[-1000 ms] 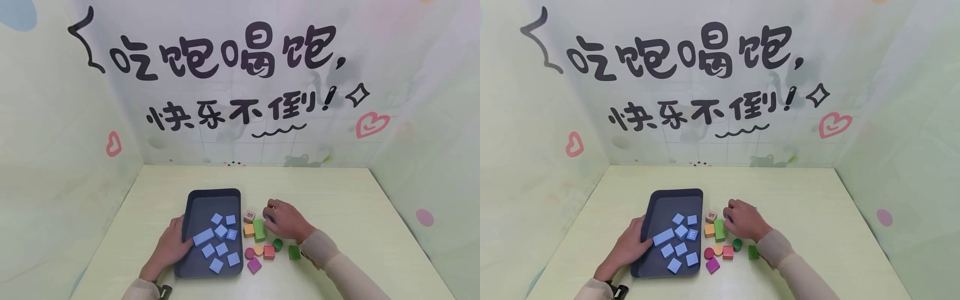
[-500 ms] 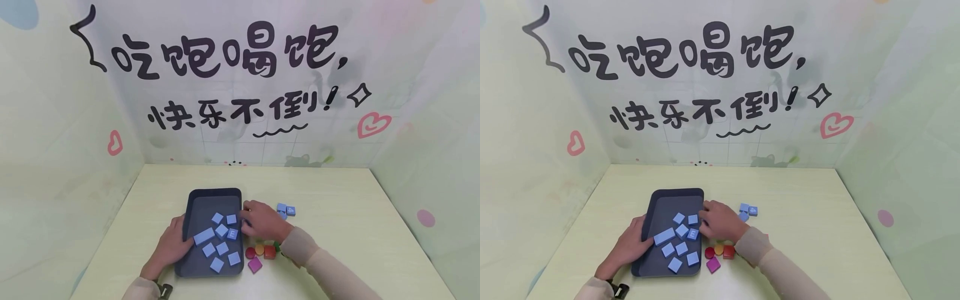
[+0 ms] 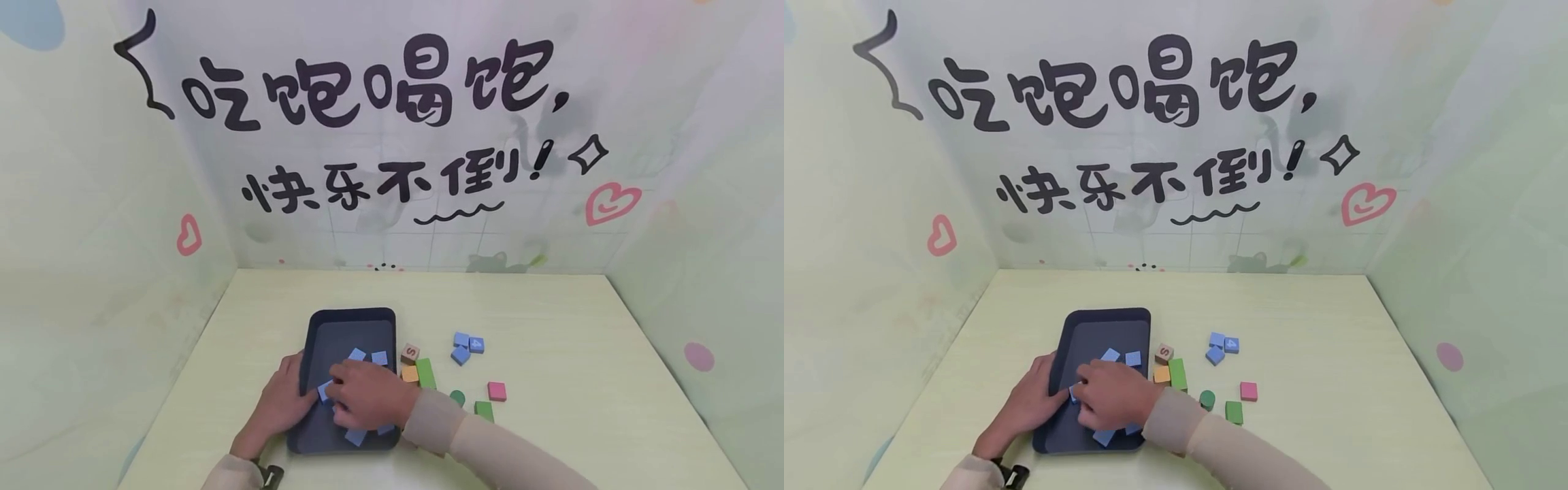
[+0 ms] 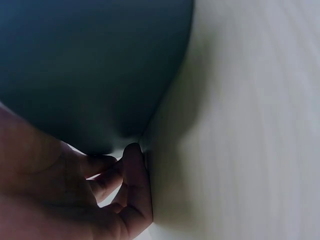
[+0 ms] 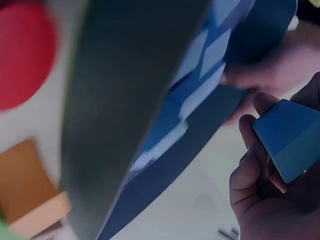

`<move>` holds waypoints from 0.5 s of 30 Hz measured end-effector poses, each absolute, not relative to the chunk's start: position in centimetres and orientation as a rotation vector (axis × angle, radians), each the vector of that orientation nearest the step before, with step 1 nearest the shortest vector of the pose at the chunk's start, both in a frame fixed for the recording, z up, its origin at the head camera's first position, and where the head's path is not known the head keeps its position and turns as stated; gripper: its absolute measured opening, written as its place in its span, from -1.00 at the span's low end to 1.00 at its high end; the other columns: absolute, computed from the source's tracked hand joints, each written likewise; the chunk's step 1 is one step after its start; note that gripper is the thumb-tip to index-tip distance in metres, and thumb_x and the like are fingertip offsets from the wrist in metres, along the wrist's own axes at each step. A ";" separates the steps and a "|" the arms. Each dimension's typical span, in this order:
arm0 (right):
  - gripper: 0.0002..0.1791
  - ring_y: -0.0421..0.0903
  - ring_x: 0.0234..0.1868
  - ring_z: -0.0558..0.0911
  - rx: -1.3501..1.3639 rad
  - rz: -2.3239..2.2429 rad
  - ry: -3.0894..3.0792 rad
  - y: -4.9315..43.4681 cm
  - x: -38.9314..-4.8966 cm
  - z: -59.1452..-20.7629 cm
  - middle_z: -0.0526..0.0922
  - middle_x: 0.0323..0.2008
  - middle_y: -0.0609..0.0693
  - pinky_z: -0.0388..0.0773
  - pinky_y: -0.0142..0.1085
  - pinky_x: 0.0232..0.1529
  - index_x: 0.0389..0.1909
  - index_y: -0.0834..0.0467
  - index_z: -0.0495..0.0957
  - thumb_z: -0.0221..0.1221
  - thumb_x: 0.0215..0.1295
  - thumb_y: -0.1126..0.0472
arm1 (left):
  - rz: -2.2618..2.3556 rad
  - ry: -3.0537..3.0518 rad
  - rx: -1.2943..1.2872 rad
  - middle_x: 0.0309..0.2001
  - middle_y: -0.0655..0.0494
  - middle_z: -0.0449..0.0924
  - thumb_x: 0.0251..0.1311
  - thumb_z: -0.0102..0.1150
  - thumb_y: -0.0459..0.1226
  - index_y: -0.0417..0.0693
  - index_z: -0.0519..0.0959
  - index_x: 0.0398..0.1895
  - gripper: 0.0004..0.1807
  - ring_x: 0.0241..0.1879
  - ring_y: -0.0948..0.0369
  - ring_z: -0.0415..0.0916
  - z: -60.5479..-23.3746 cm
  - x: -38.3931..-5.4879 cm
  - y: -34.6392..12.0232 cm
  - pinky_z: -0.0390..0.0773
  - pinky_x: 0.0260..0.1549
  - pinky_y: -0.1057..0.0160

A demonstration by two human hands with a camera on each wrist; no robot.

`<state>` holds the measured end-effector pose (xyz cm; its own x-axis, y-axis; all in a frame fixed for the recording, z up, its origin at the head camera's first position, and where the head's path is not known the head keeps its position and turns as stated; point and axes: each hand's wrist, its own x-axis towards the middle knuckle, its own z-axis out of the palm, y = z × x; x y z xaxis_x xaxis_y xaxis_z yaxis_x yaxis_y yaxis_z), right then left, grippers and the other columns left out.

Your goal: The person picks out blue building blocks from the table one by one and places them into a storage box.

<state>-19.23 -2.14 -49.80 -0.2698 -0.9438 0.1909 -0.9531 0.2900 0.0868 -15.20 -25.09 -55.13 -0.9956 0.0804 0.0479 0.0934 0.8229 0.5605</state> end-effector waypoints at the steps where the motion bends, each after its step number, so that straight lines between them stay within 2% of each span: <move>1: -0.83 -0.25 -0.33 0.37 1.777 0.036 -2.341 -2.6 -18.9 -49.9 0.52 -0.29 -0.16 0.41 -0.45 -0.26 -0.16 -0.02 0.77 0.23 0.48 0.05 | -0.916 -2.974 -0.146 0.45 -0.46 0.34 0.37 0.30 -0.20 -0.48 0.21 0.63 -0.11 0.28 -0.36 0.50 -55.2 -15.2 -25.1 0.55 0.24 -0.34; 5: -0.75 -0.28 -0.15 0.53 1.862 -0.069 -2.317 -4.2 -17.8 -50.6 0.69 0.01 -0.16 0.52 -0.52 -0.05 -0.01 -0.05 0.80 0.20 0.55 0.00 | -0.920 -2.974 -0.155 0.45 -0.44 0.35 0.41 0.29 -0.11 -0.45 0.20 0.64 -0.10 0.29 -0.35 0.51 -55.2 -15.3 -25.1 0.56 0.24 -0.32; 8: -0.72 -0.29 0.01 0.59 1.893 -0.114 -2.278 -4.9 -17.1 -51.2 0.69 0.21 -0.14 0.52 -0.55 0.12 0.06 -0.06 0.80 0.18 0.58 -0.02 | -0.916 -2.982 -0.158 0.45 -0.42 0.35 0.38 0.29 -0.12 -0.43 0.20 0.65 -0.09 0.27 -0.33 0.52 -55.2 -15.3 -25.0 0.57 0.22 -0.30; 15: -0.72 -0.33 -0.02 0.55 1.912 -0.096 -2.349 -5.3 -16.8 -51.9 0.64 0.26 -0.15 0.51 -0.59 0.03 0.12 -0.07 0.77 0.17 0.68 -0.04 | -0.906 -2.958 -0.162 0.43 -0.42 0.37 0.29 0.29 -0.16 -0.42 0.23 0.64 -0.08 0.22 -0.32 0.55 -55.2 -15.3 -25.1 0.60 0.17 -0.30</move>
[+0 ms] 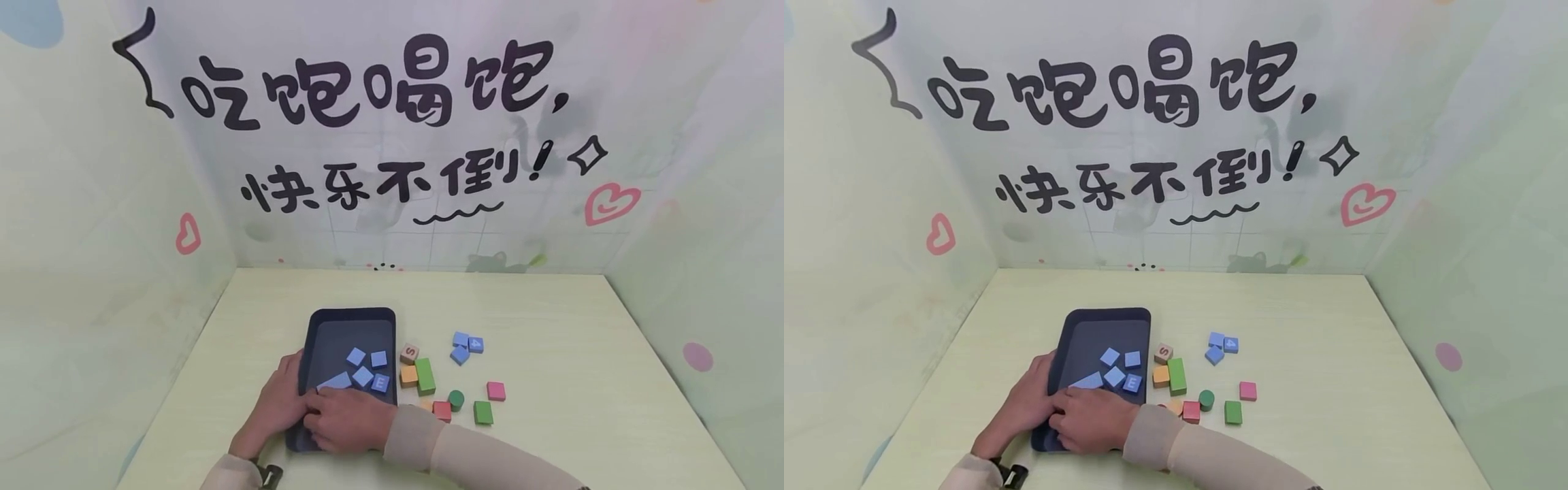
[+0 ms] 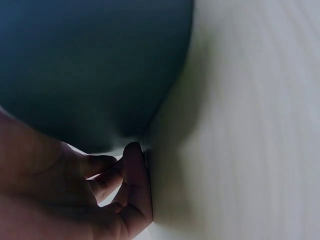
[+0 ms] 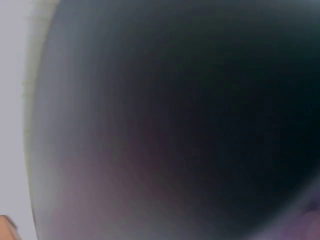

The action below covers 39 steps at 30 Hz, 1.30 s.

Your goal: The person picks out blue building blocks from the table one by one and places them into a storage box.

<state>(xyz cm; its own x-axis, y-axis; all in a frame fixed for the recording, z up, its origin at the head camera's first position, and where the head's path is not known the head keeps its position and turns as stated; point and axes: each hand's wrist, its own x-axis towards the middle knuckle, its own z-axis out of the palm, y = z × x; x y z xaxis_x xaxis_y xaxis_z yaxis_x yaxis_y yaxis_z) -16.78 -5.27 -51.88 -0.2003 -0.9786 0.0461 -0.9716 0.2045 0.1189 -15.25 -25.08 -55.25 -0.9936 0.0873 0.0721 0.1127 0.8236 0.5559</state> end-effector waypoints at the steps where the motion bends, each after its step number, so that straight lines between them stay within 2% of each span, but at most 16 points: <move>1: -0.72 -0.33 -0.02 0.55 1.910 -0.096 -2.361 -5.3 -16.8 -51.8 0.64 0.26 -0.16 0.52 -0.59 0.03 0.14 -0.07 0.77 0.17 0.68 -0.06 | -0.906 -2.946 -0.167 0.42 -0.43 0.38 0.29 0.29 -0.16 -0.43 0.24 0.63 -0.09 0.22 -0.31 0.56 -55.2 -15.2 -25.1 0.61 0.16 -0.30; 11: -0.66 -0.35 0.03 0.59 1.885 -0.079 -2.434 -5.2 -16.3 -51.7 0.68 0.17 -0.20 0.54 -0.59 0.08 0.22 -0.06 0.74 0.19 0.68 -0.12 | -0.911 -2.931 -0.171 0.43 -0.45 0.38 0.30 0.25 -0.15 -0.43 0.24 0.63 -0.10 0.24 -0.33 0.55 -55.5 -15.2 -25.2 0.60 0.17 -0.31; 19: -0.65 -0.35 0.04 0.59 1.873 -0.070 -2.411 -5.3 -16.4 -52.2 0.69 0.18 -0.21 0.52 -0.61 0.10 0.23 -0.06 0.73 0.23 0.65 -0.13 | -0.915 -2.913 -0.181 0.40 -0.43 0.40 0.29 0.28 -0.16 -0.43 0.26 0.61 -0.11 0.20 -0.31 0.57 -55.5 -15.1 -25.1 0.62 0.13 -0.32; 25: -0.62 -0.35 0.02 0.57 1.869 -0.086 -2.438 -5.0 -16.3 -51.9 0.69 0.19 -0.22 0.49 -0.61 0.10 0.26 -0.06 0.72 0.22 0.66 -0.16 | -0.909 -2.952 -0.168 0.43 -0.42 0.37 0.31 0.26 -0.16 -0.45 0.23 0.62 -0.10 0.23 -0.31 0.54 -55.3 -15.1 -25.1 0.60 0.17 -0.30; 32: -0.59 -0.29 0.16 0.59 1.828 -0.078 -2.458 -3.7 -17.2 -51.1 0.69 0.24 -0.20 0.48 -0.53 0.25 0.32 -0.03 0.69 0.14 0.70 -0.13 | -0.921 -2.999 -0.138 0.47 -0.44 0.33 0.35 0.29 -0.16 -0.47 0.19 0.64 -0.08 0.30 -0.34 0.50 -54.9 -15.2 -25.0 0.55 0.25 -0.32; 39: -0.67 -0.24 0.02 0.60 1.666 0.055 -2.416 -0.9 -19.2 -50.0 0.70 0.05 -0.15 0.54 -0.45 0.18 0.21 0.01 0.74 0.22 0.66 -0.06 | -0.916 -3.016 -0.116 0.48 -0.46 0.32 0.37 0.28 -0.20 -0.49 0.17 0.64 -0.10 0.34 -0.37 0.47 -54.8 -15.3 -24.9 0.52 0.30 -0.33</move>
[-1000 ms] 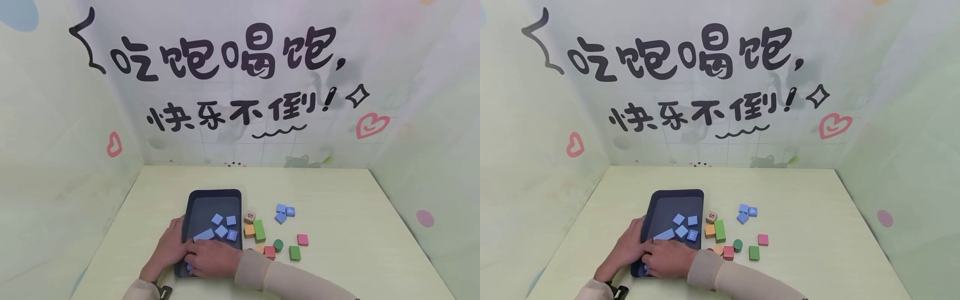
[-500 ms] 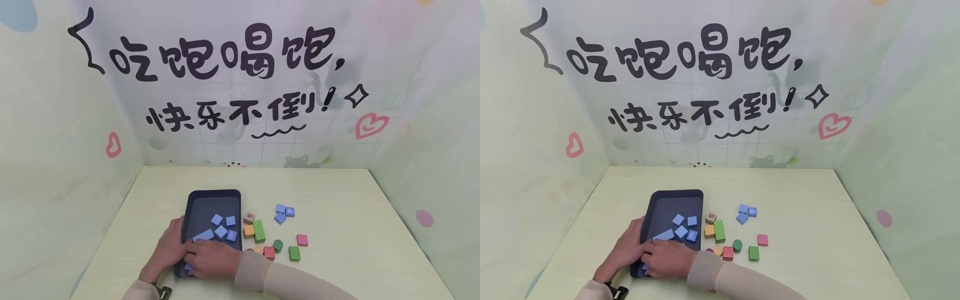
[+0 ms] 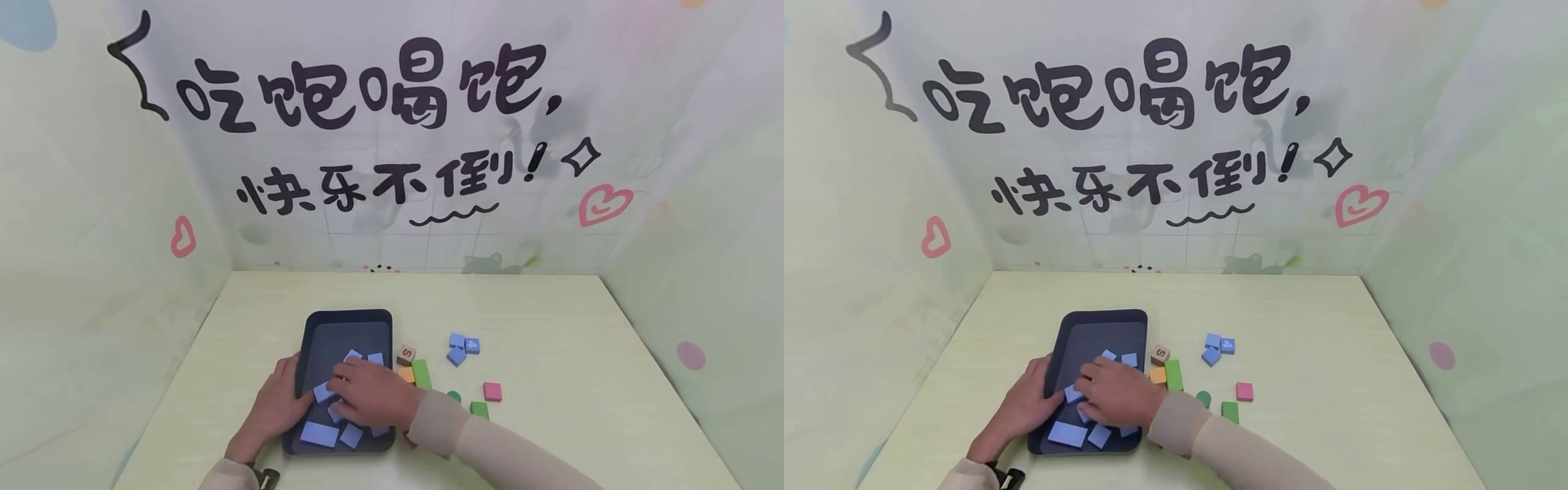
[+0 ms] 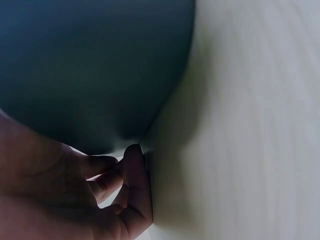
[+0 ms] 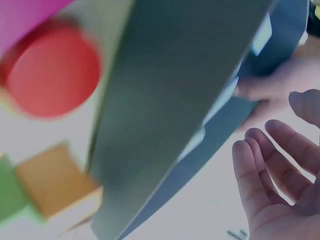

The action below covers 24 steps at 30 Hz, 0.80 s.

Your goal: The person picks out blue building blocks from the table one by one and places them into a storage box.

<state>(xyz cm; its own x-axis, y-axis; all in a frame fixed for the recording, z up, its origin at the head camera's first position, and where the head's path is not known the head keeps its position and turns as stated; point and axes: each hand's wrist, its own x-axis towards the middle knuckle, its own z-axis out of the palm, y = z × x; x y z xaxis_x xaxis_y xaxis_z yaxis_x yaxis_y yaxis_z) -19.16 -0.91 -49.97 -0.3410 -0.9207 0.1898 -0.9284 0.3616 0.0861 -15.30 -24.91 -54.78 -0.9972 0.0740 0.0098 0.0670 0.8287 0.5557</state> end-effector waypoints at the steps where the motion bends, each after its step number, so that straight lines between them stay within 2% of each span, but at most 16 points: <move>1: -0.67 -0.23 0.02 0.60 1.638 0.070 -2.420 -0.4 -19.4 -49.7 0.70 0.04 -0.13 0.55 -0.43 0.18 0.20 0.02 0.74 0.23 0.66 -0.06 | 0.909 2.995 0.116 0.48 -0.46 0.32 0.37 0.29 -0.20 -0.49 0.17 0.64 -0.10 0.34 -0.37 0.47 -54.8 -15.3 -24.9 0.52 0.31 -0.33; 4: -0.67 -0.19 0.01 0.59 1.550 0.109 -2.457 1.1 -20.4 -49.2 0.70 0.04 -0.11 0.57 -0.41 0.16 0.18 0.03 0.75 0.24 0.65 -0.06 | 0.920 2.998 0.114 0.48 -0.46 0.32 0.35 0.28 -0.21 -0.49 0.18 0.63 -0.10 0.35 -0.38 0.46 -54.8 -15.3 -24.9 0.51 0.32 -0.34; 5: -0.68 -0.18 -0.03 0.57 1.519 0.123 -2.475 1.7 -20.7 -49.1 0.69 0.02 -0.11 0.58 -0.42 0.09 0.17 0.03 0.75 0.24 0.64 -0.06 | 0.927 3.004 0.118 0.47 -0.46 0.33 0.33 0.29 -0.22 -0.50 0.19 0.62 -0.10 0.34 -0.38 0.47 -54.9 -15.3 -24.9 0.51 0.31 -0.35; 9: -0.70 -0.15 -0.06 0.55 1.375 0.224 -2.590 4.2 -21.9 -49.0 0.69 -0.01 -0.08 0.62 -0.39 0.02 0.14 0.06 0.76 0.28 0.62 -0.01 | 0.949 3.032 0.129 0.43 -0.46 0.35 0.30 0.30 -0.23 -0.51 0.22 0.60 -0.11 0.30 -0.39 0.49 -54.9 -15.2 -24.7 0.53 0.28 -0.36; 15: -0.77 -0.10 -0.04 0.59 1.118 0.341 -2.706 7.8 -23.5 -49.4 0.69 0.01 -0.05 0.69 -0.27 0.02 0.08 0.06 0.76 0.32 0.57 0.05 | 0.950 3.008 0.119 0.47 -0.48 0.31 0.33 0.28 -0.25 -0.51 0.18 0.63 -0.11 0.33 -0.41 0.46 -55.2 -15.3 -24.9 0.50 0.31 -0.38; 21: -0.81 -0.08 -0.13 0.58 0.982 0.335 -2.721 10.9 -24.6 -50.2 0.68 -0.07 -0.03 0.69 -0.21 -0.07 -0.01 0.08 0.76 0.37 0.50 0.10 | 0.970 3.024 0.135 0.47 -0.48 0.32 0.34 0.29 -0.24 -0.50 0.18 0.63 -0.10 0.33 -0.40 0.47 -55.9 -15.4 -25.1 0.50 0.31 -0.39; 24: -0.82 -0.08 -0.15 0.57 0.937 0.328 -2.749 12.0 -25.0 -50.7 0.66 -0.09 -0.03 0.70 -0.19 -0.09 -0.02 0.09 0.76 0.41 0.47 0.12 | 0.949 2.990 0.111 0.48 -0.47 0.31 0.34 0.29 -0.24 -0.50 0.18 0.63 -0.10 0.36 -0.39 0.45 -54.9 -15.3 -24.9 0.49 0.34 -0.36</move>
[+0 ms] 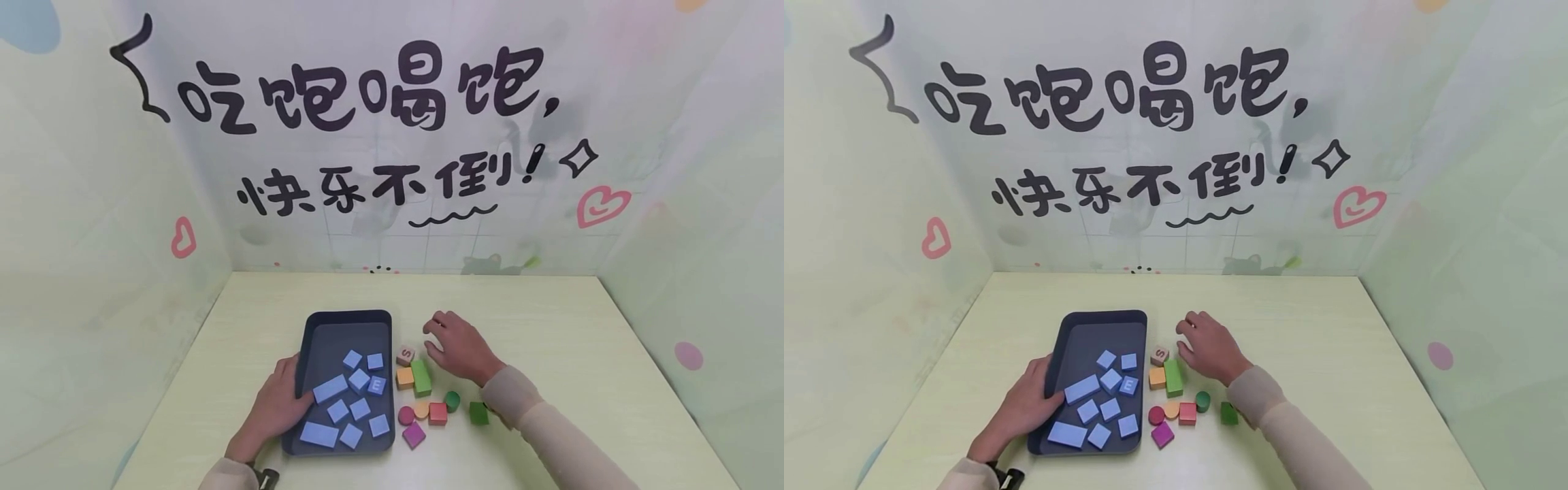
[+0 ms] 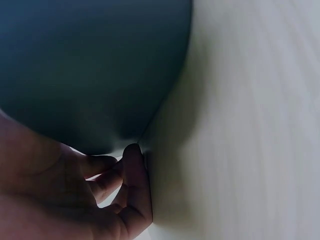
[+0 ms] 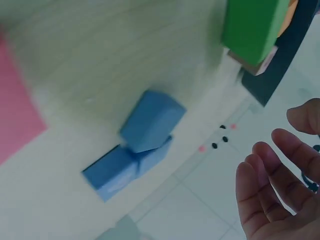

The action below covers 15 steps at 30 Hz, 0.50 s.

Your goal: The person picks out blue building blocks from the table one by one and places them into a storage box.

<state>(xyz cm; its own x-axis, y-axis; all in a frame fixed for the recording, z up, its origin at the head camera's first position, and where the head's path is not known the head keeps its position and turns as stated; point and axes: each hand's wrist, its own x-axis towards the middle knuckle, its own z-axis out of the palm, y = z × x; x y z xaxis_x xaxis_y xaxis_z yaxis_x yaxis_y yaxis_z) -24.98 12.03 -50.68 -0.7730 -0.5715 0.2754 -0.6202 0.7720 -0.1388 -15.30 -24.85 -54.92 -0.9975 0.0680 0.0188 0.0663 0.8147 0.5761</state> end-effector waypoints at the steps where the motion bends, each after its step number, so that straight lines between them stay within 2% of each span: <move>1: -0.82 -0.07 -0.16 0.57 0.931 0.336 -2.758 12.4 -25.0 -50.8 0.66 -0.10 -0.02 0.70 -0.18 -0.09 -0.02 0.09 0.76 0.41 0.46 0.13 | 0.945 2.989 0.108 0.48 -0.47 0.31 0.33 0.30 -0.24 -0.51 0.18 0.63 -0.10 0.35 -0.39 0.46 -54.8 -15.3 -24.8 0.49 0.33 -0.36; 7: -0.83 -0.07 -0.23 0.52 0.925 0.340 -2.810 14.0 -25.4 -51.9 0.58 -0.18 -0.03 0.65 -0.16 -0.17 -0.08 0.13 0.74 0.44 0.42 0.15 | 0.942 2.993 0.103 0.48 -0.45 0.32 0.32 0.30 -0.24 -0.49 0.18 0.63 -0.09 0.34 -0.38 0.47 -54.7 -15.2 -24.7 0.51 0.31 -0.36; 15: -0.85 -0.11 -0.26 0.44 0.929 0.265 -2.884 15.1 -25.8 -53.2 0.47 -0.22 -0.08 0.56 -0.21 -0.25 -0.13 0.07 0.71 0.42 0.38 0.13 | 0.966 3.050 0.138 0.42 -0.45 0.37 0.27 0.32 -0.24 -0.49 0.23 0.59 -0.10 0.24 -0.38 0.52 -55.4 -15.3 -25.0 0.55 0.21 -0.39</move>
<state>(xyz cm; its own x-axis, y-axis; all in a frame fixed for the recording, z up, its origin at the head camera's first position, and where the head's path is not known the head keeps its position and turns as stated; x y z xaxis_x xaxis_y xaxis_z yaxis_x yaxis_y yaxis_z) -25.83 15.15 -53.19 -0.8090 -0.5689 0.1479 -0.5863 0.7988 -0.1346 -15.29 -24.98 -55.44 -0.9944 0.0637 0.0841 0.1005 0.8145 0.5714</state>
